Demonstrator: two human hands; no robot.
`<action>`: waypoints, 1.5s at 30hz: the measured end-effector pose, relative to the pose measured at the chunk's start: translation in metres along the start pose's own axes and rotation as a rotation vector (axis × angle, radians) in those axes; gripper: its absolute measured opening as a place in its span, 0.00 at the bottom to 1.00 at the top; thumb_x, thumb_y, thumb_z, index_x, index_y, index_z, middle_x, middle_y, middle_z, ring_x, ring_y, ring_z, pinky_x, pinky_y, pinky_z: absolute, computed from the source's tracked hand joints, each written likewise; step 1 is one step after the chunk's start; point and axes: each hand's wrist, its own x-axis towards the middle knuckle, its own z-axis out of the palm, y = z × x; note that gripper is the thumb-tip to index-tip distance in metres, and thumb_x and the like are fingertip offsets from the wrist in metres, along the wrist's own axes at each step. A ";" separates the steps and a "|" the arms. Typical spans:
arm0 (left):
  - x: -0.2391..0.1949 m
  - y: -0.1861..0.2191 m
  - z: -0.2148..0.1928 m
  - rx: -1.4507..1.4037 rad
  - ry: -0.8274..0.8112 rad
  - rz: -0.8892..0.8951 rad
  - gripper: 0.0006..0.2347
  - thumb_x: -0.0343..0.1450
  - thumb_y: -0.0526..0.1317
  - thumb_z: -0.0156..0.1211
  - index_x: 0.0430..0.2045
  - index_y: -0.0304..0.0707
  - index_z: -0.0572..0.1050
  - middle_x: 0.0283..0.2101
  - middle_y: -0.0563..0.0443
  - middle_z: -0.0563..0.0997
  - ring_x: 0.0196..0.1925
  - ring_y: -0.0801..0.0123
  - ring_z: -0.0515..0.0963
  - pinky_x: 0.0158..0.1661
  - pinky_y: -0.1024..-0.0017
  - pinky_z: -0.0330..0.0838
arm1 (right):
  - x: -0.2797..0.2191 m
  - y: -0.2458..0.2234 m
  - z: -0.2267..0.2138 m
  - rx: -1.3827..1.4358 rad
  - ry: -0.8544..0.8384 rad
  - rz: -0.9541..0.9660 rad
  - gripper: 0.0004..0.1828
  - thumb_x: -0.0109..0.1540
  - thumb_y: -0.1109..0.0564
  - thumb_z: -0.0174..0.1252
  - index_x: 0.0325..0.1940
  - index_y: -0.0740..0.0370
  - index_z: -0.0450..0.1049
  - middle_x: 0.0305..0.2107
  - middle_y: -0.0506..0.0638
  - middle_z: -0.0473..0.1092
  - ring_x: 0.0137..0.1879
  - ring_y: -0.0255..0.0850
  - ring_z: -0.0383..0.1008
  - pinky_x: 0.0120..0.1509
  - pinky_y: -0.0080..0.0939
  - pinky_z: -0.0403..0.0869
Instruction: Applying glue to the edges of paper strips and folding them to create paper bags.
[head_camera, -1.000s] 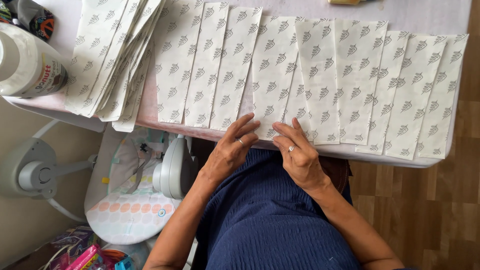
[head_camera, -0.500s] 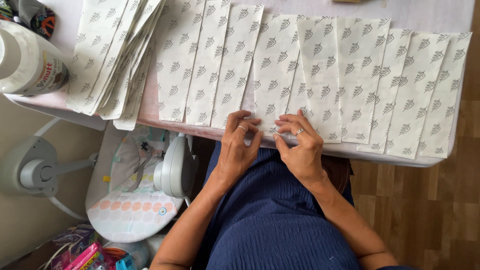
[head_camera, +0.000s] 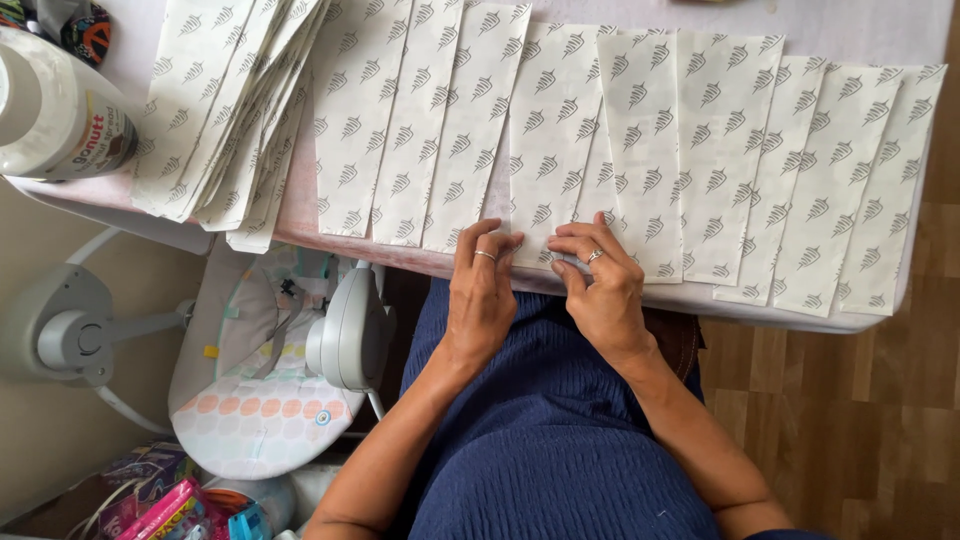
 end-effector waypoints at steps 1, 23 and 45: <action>-0.004 -0.004 0.007 -0.001 0.002 0.002 0.04 0.74 0.27 0.53 0.38 0.34 0.71 0.49 0.42 0.72 0.52 0.43 0.82 0.53 0.57 0.78 | -0.001 -0.001 -0.001 -0.001 0.001 -0.002 0.09 0.58 0.70 0.68 0.41 0.66 0.79 0.39 0.52 0.76 0.51 0.52 0.80 0.76 0.58 0.62; 0.001 -0.041 -0.073 0.217 0.130 0.344 0.12 0.70 0.24 0.59 0.47 0.29 0.75 0.54 0.39 0.77 0.59 0.48 0.78 0.61 0.56 0.71 | 0.007 -0.032 0.049 0.030 -0.008 -0.267 0.11 0.60 0.72 0.62 0.47 0.69 0.78 0.52 0.58 0.74 0.57 0.52 0.78 0.76 0.54 0.63; 0.010 -0.069 -0.081 -0.001 -0.100 0.272 0.03 0.74 0.31 0.61 0.30 0.30 0.78 0.55 0.46 0.80 0.56 0.56 0.82 0.56 0.59 0.78 | 0.000 -0.014 0.066 -0.096 -0.062 -0.266 0.04 0.65 0.64 0.62 0.36 0.69 0.76 0.49 0.55 0.75 0.58 0.48 0.79 0.81 0.57 0.54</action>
